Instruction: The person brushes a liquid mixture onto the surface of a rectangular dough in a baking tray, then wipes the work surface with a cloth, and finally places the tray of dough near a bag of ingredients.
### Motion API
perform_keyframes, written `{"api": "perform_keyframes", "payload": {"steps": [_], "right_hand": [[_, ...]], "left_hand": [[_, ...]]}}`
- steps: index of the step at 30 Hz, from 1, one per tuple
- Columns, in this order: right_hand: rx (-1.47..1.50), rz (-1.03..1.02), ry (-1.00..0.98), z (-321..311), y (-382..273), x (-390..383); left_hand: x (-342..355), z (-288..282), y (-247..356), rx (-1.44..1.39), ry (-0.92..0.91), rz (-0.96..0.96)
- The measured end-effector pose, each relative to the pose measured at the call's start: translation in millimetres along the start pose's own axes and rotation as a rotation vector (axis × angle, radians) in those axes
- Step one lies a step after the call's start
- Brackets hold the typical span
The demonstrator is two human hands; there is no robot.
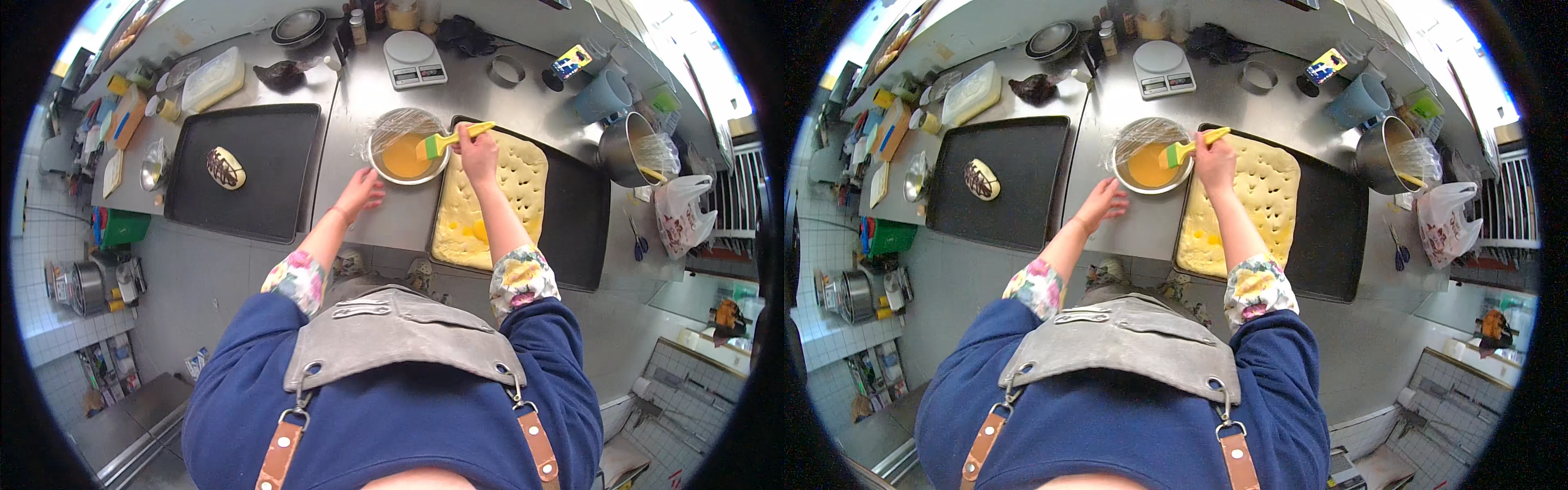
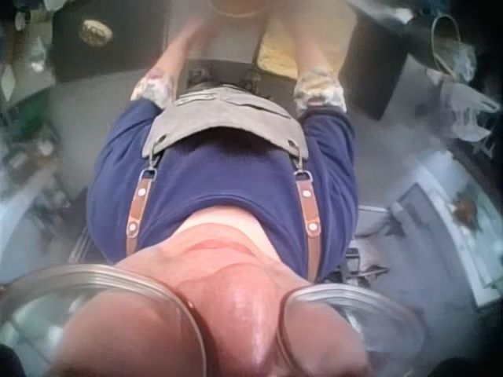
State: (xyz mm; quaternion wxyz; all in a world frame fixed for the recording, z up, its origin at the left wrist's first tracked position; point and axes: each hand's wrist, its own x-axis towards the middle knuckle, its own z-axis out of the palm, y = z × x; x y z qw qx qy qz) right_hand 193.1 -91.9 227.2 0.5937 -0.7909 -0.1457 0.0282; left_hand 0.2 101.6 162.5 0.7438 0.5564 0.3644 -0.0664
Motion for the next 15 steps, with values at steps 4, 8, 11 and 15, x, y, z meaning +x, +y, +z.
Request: {"api": "perform_keyframes", "payload": {"steps": [4, 8, 11, 15], "right_hand": [[-0.16, 0.065, 0.066, -36.5, 58.4, 13.9], [-0.275, -0.024, 0.063, -68.4, 32.8, 12.5], [-0.07, -0.157, -0.024, -76.8, 2.4, 0.5], [-0.214, -0.519, -0.512, -72.7, -9.0, -33.4]], "left_hand": [[49.9, 35.1, 3.7, -0.029, 0.07, -0.032], [52.3, 28.7, -9.0, -0.055, 0.113, -0.019], [49.3, 33.8, -2.4, -0.057, 0.106, 0.008], [52.1, 36.6, 0.2, -0.09, 0.055, -0.009]]}}
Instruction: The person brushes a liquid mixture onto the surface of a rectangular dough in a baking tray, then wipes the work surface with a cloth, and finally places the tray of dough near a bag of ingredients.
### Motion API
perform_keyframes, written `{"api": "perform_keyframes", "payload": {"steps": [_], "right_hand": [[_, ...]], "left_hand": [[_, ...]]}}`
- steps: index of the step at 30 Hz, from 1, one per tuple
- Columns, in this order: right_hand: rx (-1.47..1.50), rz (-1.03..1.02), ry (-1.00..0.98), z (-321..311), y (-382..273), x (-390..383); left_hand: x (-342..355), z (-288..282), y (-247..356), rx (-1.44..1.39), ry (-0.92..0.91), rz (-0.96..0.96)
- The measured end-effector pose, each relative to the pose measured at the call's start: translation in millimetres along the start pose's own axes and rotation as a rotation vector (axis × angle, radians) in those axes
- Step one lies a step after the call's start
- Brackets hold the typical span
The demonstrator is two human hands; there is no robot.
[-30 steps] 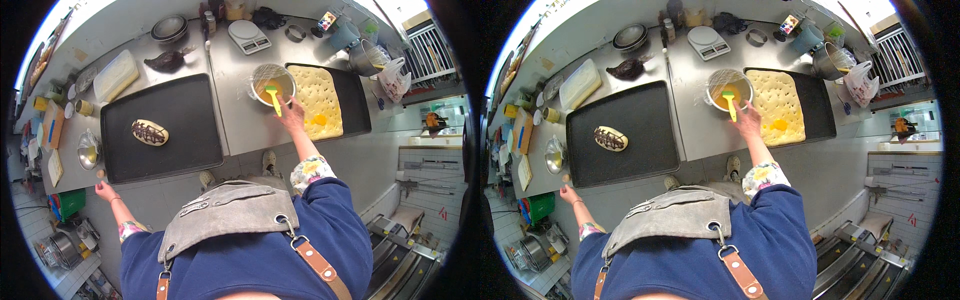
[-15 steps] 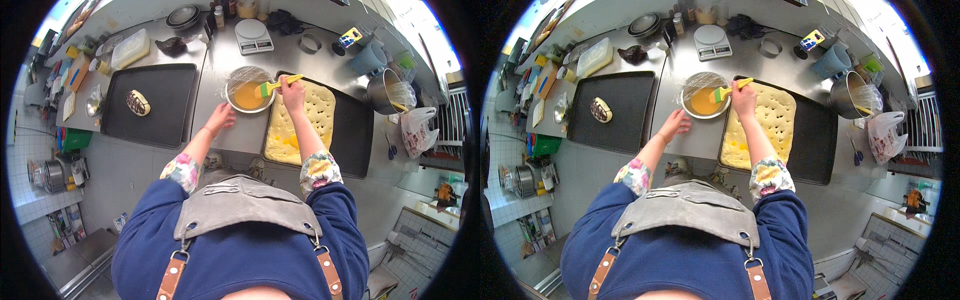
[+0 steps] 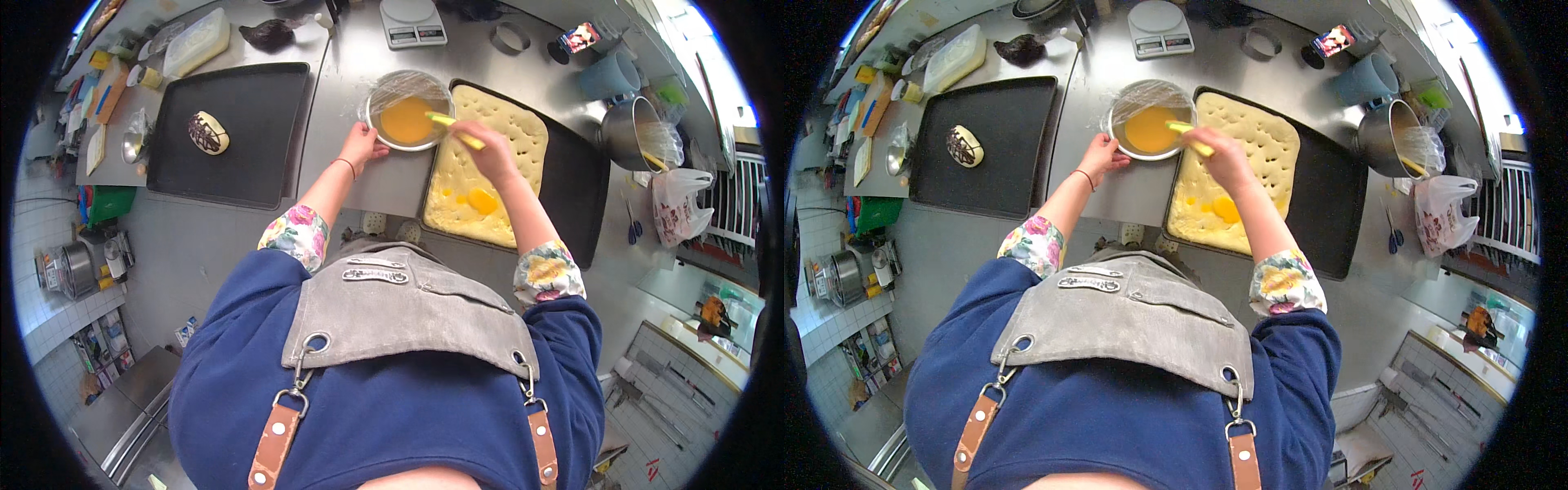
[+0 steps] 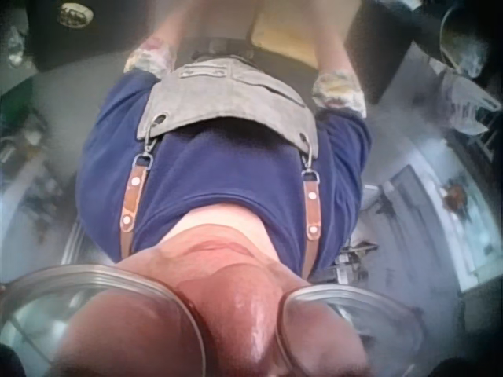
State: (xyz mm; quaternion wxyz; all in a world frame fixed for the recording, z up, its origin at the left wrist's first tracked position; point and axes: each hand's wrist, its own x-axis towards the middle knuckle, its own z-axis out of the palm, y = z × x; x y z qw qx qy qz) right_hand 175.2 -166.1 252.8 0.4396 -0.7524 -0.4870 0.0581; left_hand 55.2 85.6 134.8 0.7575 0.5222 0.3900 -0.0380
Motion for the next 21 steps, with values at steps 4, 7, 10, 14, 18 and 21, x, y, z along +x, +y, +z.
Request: {"api": "perform_keyframes", "payload": {"steps": [4, 7, 10, 14, 18, 21], "right_hand": [[-0.439, -0.128, -0.302, 3.1, -25.0, -55.5], [-0.278, 0.115, 0.106, -21.7, -62.9, -110.8], [0.048, 0.573, 0.729, -11.0, -66.9, -168.0], [-0.327, 0.825, 0.872, 17.3, -54.7, -216.9], [-0.371, 0.807, 0.818, 47.4, -48.5, -191.0], [-0.152, 0.87, 0.879, 66.7, -52.4, -159.0]], "left_hand": [[7.1, -10.2, -3.7, 0.005, 0.045, 0.03], [4.0, 0.3, 8.4, 0.03, 0.005, 0.017], [7.4, -15.8, -0.2, -0.023, -0.01, 0.012], [-9.7, -18.2, -2.7, -0.111, 0.021, -0.032], [-26.5, -38.6, -24.4, -0.038, -0.014, -0.029], [-44.4, -50.4, -38.1, 0.043, -0.041, -0.033]]}}
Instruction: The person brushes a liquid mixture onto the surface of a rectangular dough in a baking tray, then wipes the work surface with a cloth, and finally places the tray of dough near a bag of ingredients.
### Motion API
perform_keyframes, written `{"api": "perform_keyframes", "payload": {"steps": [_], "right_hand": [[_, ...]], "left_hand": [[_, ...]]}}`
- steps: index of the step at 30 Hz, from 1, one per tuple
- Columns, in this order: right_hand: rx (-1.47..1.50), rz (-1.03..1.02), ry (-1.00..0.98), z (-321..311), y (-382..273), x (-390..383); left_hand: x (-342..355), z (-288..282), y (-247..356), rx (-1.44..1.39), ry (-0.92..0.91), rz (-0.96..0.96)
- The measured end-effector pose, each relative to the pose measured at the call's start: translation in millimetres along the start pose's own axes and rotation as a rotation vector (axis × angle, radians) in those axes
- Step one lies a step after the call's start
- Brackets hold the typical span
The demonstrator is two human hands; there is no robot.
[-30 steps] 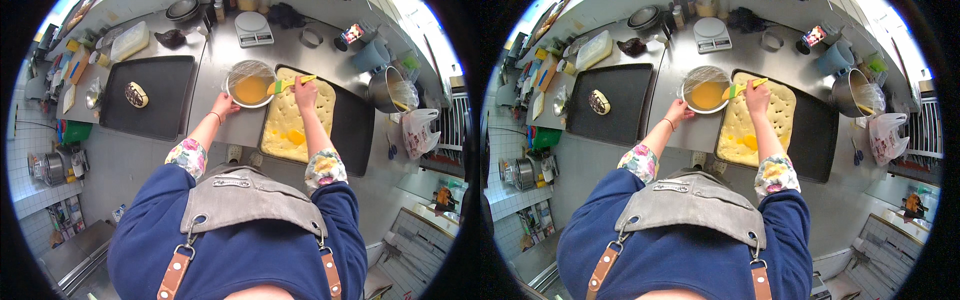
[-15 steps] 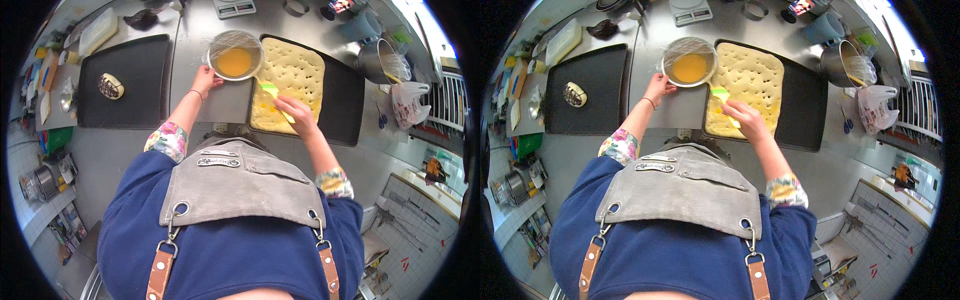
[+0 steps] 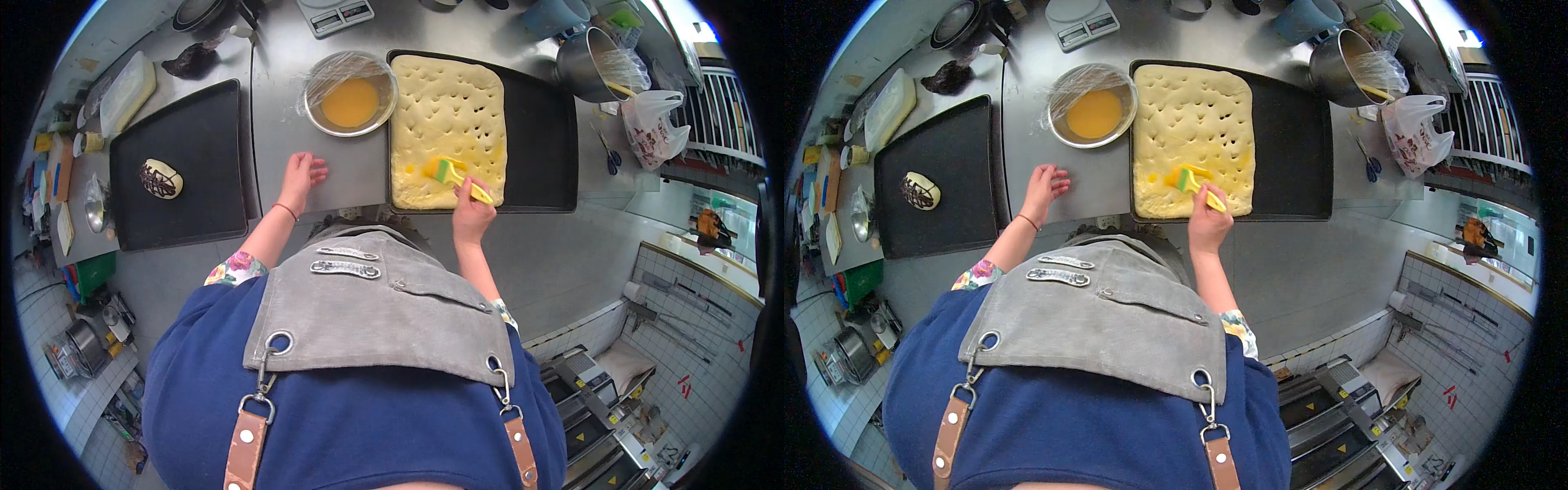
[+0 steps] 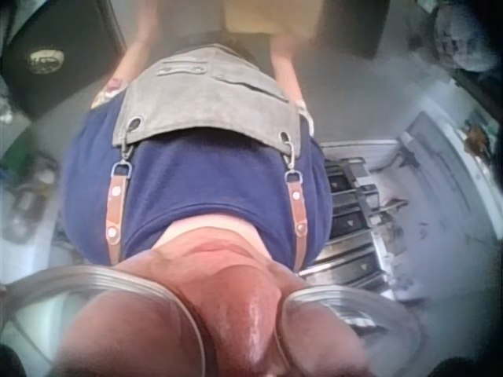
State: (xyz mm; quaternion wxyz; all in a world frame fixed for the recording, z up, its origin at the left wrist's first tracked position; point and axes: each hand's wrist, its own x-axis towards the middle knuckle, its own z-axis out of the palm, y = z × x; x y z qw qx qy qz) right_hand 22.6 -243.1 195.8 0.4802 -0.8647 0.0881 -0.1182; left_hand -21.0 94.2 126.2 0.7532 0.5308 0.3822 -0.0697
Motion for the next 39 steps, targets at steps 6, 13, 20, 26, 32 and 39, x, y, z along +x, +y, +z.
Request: {"api": "perform_keyframes", "payload": {"steps": [6, 13, 20, 26, 32, 39], "right_hand": [[0.183, 0.0, -0.029, 20.0, -14.8, 44.7], [-0.079, -0.556, -0.311, -0.3, 0.9, 38.2], [0.032, -0.489, -0.777, -34.5, -20.9, 27.3], [-0.032, -0.792, -0.794, -5.0, -17.8, 74.7], [0.006, -0.816, -1.049, -49.5, -1.6, 42.9], [0.597, 0.317, -0.602, -32.8, 22.7, 37.7]], "left_hand": [[-10.9, -1.3, -22.5, 0.057, -0.043, -0.034], [-23.9, 11.1, -40.6, 0.077, 0.05, -0.011], [-60.7, 38.9, -60.5, 0.01, 0.13, 0.006], [-80.2, 55.5, -76.6, -0.036, 0.225, 0.021], [-87.8, 52.5, -93.4, -0.069, 0.26, 0.039], [-82.5, 59.6, -95.2, 0.013, 0.203, 0.069]]}}
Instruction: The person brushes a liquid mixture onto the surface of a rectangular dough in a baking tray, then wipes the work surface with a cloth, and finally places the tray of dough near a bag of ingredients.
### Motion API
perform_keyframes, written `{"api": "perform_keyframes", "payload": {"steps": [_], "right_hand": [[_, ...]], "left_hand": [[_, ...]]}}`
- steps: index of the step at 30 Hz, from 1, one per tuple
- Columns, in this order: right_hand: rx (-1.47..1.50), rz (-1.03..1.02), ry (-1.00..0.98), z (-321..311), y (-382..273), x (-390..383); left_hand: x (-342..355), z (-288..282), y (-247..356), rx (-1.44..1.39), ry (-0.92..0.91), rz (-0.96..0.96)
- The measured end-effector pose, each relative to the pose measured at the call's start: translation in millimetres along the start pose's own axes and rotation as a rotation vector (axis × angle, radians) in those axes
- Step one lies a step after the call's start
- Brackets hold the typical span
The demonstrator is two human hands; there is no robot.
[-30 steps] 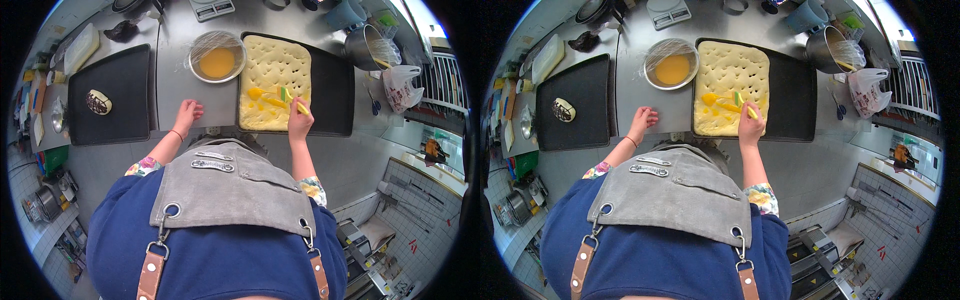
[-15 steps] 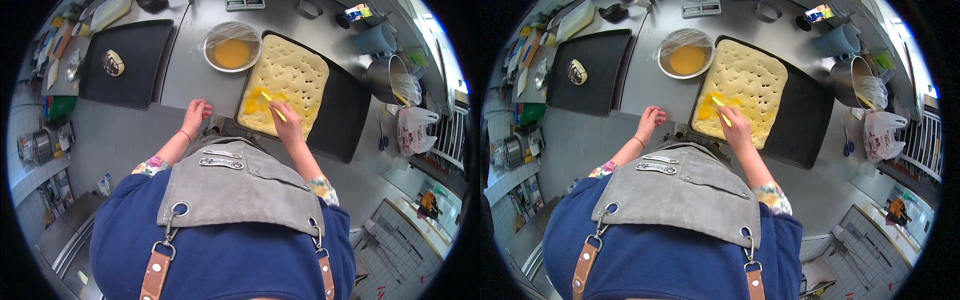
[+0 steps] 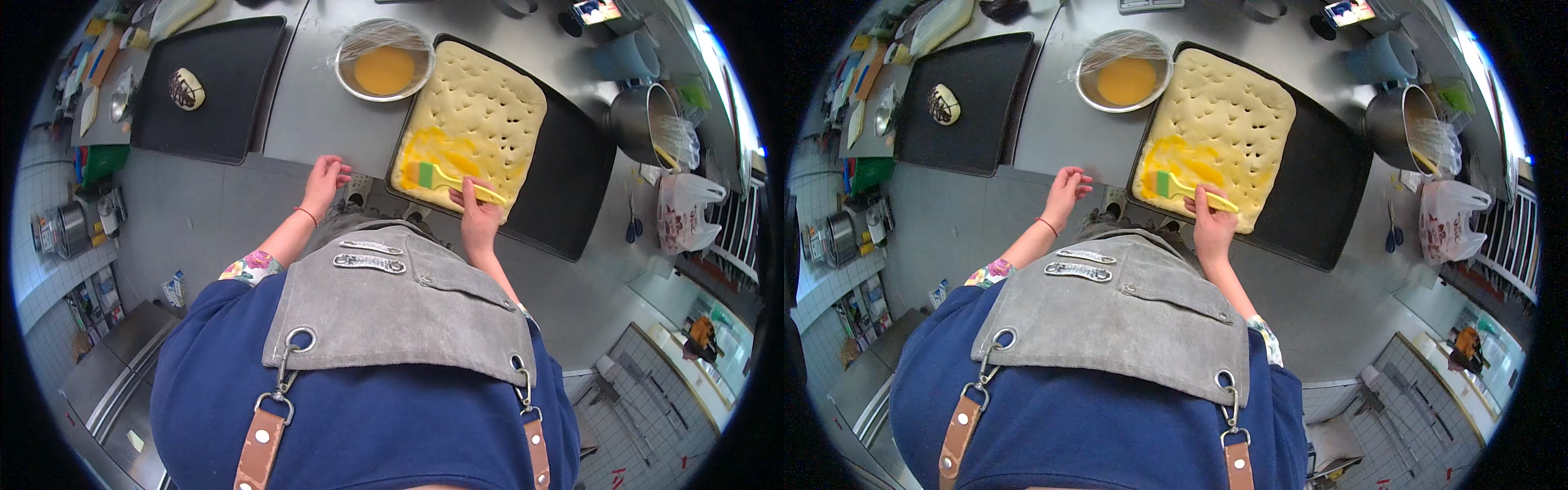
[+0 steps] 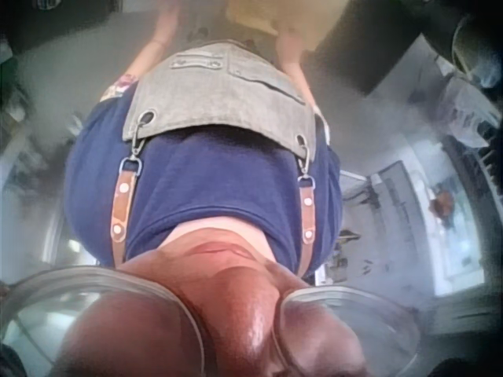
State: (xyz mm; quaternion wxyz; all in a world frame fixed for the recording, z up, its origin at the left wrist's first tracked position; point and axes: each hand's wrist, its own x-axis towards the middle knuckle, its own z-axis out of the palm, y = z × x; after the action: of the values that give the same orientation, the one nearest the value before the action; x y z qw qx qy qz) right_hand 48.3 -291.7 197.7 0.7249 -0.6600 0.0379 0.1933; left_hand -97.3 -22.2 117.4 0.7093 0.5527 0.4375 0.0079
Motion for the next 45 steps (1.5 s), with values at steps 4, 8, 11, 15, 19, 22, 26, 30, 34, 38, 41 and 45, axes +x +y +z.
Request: {"api": "perform_keyframes", "payload": {"steps": [4, 8, 11, 15, 19, 22, 26, 30, 34, 38, 41, 45], "right_hand": [[0.101, 0.13, 0.124, -2.5, 36.3, -3.3], [-0.083, -0.048, 0.264, -54.5, 16.1, -24.2], [-0.242, -0.173, 0.437, -101.8, -4.8, -35.0], [-0.18, -0.169, 0.42, -69.7, -20.4, -40.5], [0.004, -0.111, 0.241, 13.4, 29.1, -21.6], [-0.154, -0.157, 0.278, 14.1, 36.4, -16.1], [-0.648, -0.332, 0.492, -59.7, -0.2, -25.8], [-0.672, -0.378, 0.664, -82.7, -19.9, -36.2], [-0.277, -0.271, 0.369, -5.2, 16.6, -29.0], [-0.355, -0.296, 0.339, 5.2, 36.5, -17.1], [-0.625, -0.386, 0.442, -44.6, 3.0, -26.9], [-0.707, -0.405, 0.59, -88.4, -13.6, -33.1]], "left_hand": [[2.3, 10.8, 9.7, 0.037, -0.081, 0.003], [10.6, 10.2, 8.7, 0.056, -0.137, 0.001], [18.8, 11.5, 11.6, 0.083, -0.173, 0.009], [24.7, 17.4, 15.6, 0.13, -0.204, 0.036], [28.8, 23.6, 20.7, 0.159, -0.265, 0.061], [25.6, 19.3, 20.7, 0.169, -0.276, 0.078], [26.8, 10.6, 14.7, 0.158, -0.248, 0.042], [34.6, 11.7, 8.3, 0.199, -0.248, 0.033], [34.6, 28.0, 14.8, 0.208, -0.283, 0.084], [32.9, 33.7, 25.6, 0.169, -0.275, 0.125], [33.5, 23.0, 21.4, 0.155, -0.248, 0.123], [31.6, 18.2, 21.1, 0.191, -0.226, 0.103]]}}
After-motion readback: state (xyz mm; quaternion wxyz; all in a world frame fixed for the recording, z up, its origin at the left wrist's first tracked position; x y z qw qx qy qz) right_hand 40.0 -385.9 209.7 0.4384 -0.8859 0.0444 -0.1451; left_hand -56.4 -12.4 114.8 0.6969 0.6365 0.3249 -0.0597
